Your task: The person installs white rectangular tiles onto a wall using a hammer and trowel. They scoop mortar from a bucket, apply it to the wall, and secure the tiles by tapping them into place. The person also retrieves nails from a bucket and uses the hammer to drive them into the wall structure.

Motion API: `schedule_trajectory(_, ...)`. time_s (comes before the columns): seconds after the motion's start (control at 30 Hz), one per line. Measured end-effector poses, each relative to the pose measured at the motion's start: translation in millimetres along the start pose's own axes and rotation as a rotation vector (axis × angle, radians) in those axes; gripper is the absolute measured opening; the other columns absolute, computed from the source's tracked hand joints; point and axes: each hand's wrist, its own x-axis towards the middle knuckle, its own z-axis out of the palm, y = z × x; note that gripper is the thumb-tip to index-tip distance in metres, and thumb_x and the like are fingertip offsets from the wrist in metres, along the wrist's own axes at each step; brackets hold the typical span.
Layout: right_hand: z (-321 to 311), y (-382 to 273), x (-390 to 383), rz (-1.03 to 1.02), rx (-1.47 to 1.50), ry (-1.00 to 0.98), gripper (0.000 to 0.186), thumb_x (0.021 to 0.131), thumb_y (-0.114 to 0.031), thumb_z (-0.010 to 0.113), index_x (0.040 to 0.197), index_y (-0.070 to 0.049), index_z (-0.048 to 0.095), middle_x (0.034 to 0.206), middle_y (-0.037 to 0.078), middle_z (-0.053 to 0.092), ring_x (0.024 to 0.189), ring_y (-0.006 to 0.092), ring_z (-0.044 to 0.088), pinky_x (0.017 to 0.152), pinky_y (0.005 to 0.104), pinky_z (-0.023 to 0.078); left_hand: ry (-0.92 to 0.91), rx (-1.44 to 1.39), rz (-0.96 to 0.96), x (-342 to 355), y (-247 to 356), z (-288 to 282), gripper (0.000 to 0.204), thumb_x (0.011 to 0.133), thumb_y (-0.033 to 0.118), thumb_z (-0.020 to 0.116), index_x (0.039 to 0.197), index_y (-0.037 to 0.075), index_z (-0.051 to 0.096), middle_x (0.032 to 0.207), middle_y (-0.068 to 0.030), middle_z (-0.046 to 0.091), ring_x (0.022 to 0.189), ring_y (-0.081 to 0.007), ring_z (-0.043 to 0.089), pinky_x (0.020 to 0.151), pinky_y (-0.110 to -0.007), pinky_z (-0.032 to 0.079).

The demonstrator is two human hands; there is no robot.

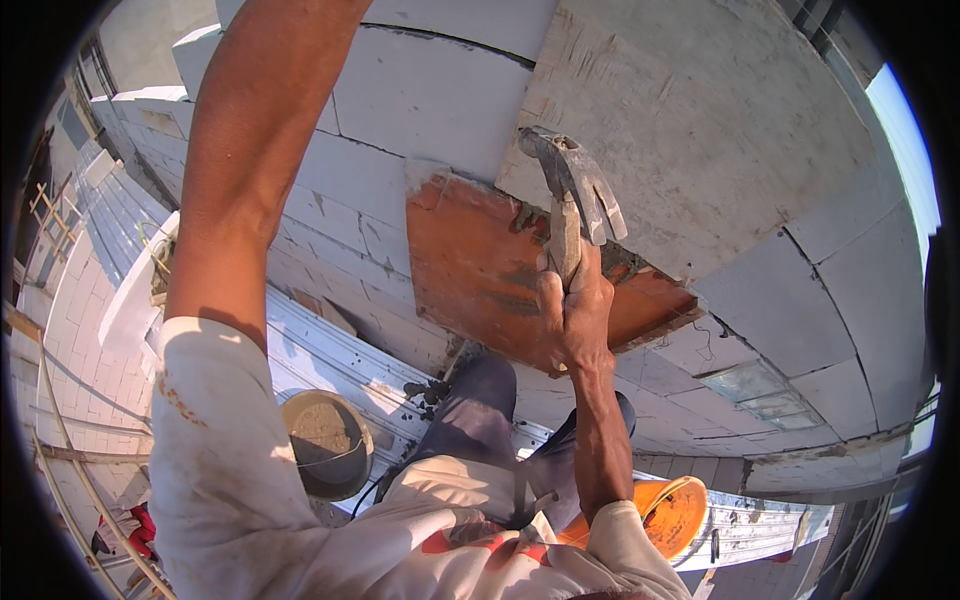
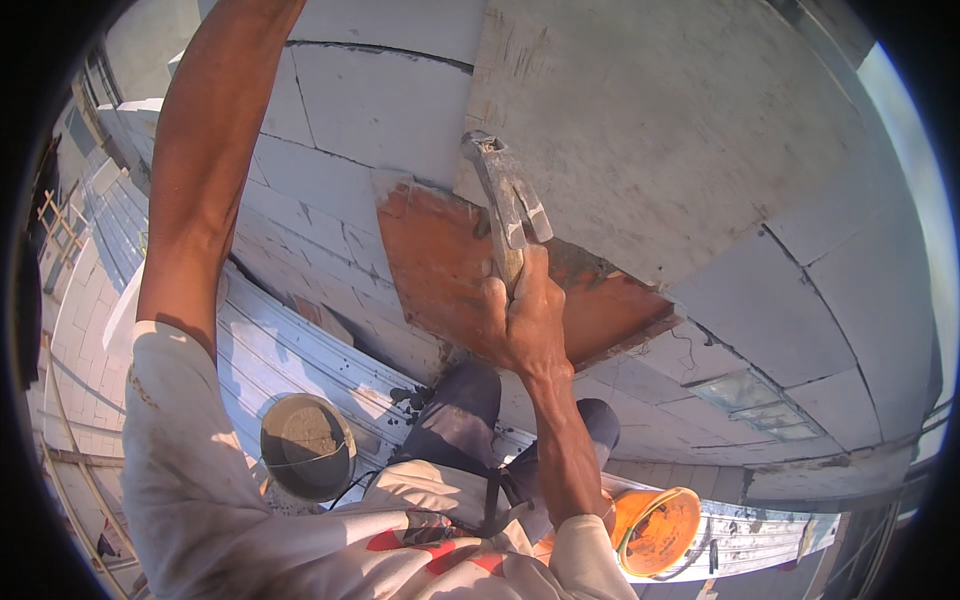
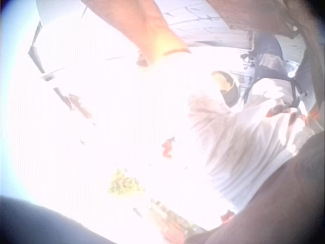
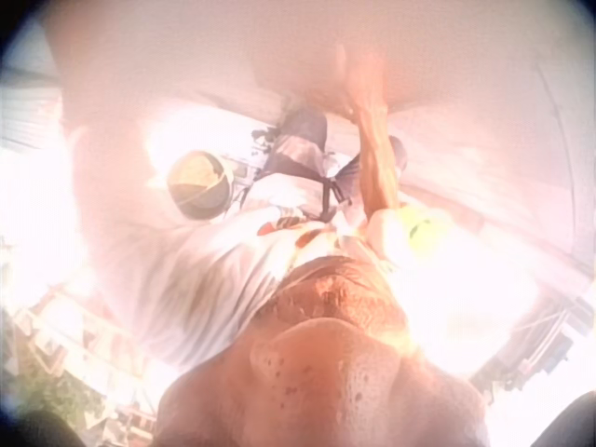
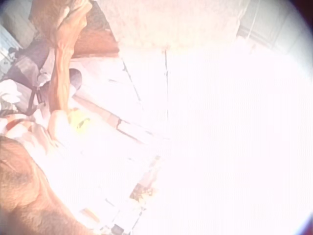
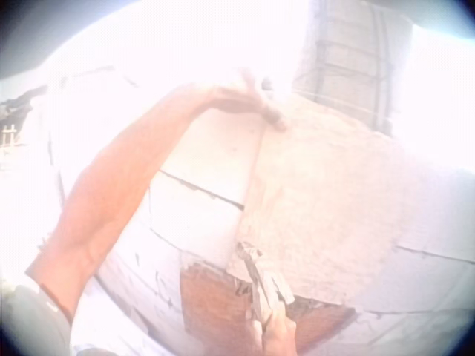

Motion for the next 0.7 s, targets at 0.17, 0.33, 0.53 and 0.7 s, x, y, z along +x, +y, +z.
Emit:
schedule_trajectory(0.17,8.6,0.4,-19.3,-0.106,0.244,0.169,0.020,0.101,-0.008,0.055,0.116,0.005,0.053,0.087,0.006,0.061,0.058,0.0077,0.053,0.052,0.0257,0.045,0.011,-0.019,0.002,0.5,4.7,-2.9,0.098,0.070,0.066,0.084,0.140,0.001,0.059,0.140,-0.0228,0.061,0.129,-0.0362,0.058,0.110,-0.048,0.046)
schedule_trajectory(0.33,9.2,1.4,-4.6,0.022,0.080,0.024,0.020,0.097,-0.004,0.055,0.117,0.001,0.054,0.080,0.006,0.058,0.056,0.0089,0.050,0.054,0.0289,0.046,-0.002,0.006,-0.015,-1.1,0.9,-0.6,0.098,0.071,0.066,0.084,0.140,0.001,0.059,0.140,-0.0228,0.062,0.129,-0.0362,0.059,0.110,-0.048,0.046)
schedule_trajectory(0.53,17.5,8.2,-17.1,0.002,0.277,0.129,0.016,0.099,-0.009,0.061,0.109,0.000,0.054,0.083,0.006,0.062,0.061,0.0107,0.058,0.055,0.0288,0.048,0.001,-0.015,-0.013,1.0,8.4,-4.0,0.097,0.071,0.065,0.084,0.140,0.001,0.059,0.140,-0.0228,0.062,0.128,-0.0361,0.059,0.110,-0.048,0.047)
schedule_trajectory(0.7,17.0,1.3,1.4,0.028,0.054,0.045,0.017,0.099,-0.010,0.060,0.111,0.000,0.054,0.085,0.006,0.062,0.064,0.0153,0.061,0.058,0.0318,0.051,-0.019,0.014,-0.031,-2.1,4.1,-1.4,0.097,0.071,0.065,0.084,0.140,0.001,0.060,0.140,-0.0229,0.062,0.128,-0.0361,0.059,0.109,-0.047,0.047)
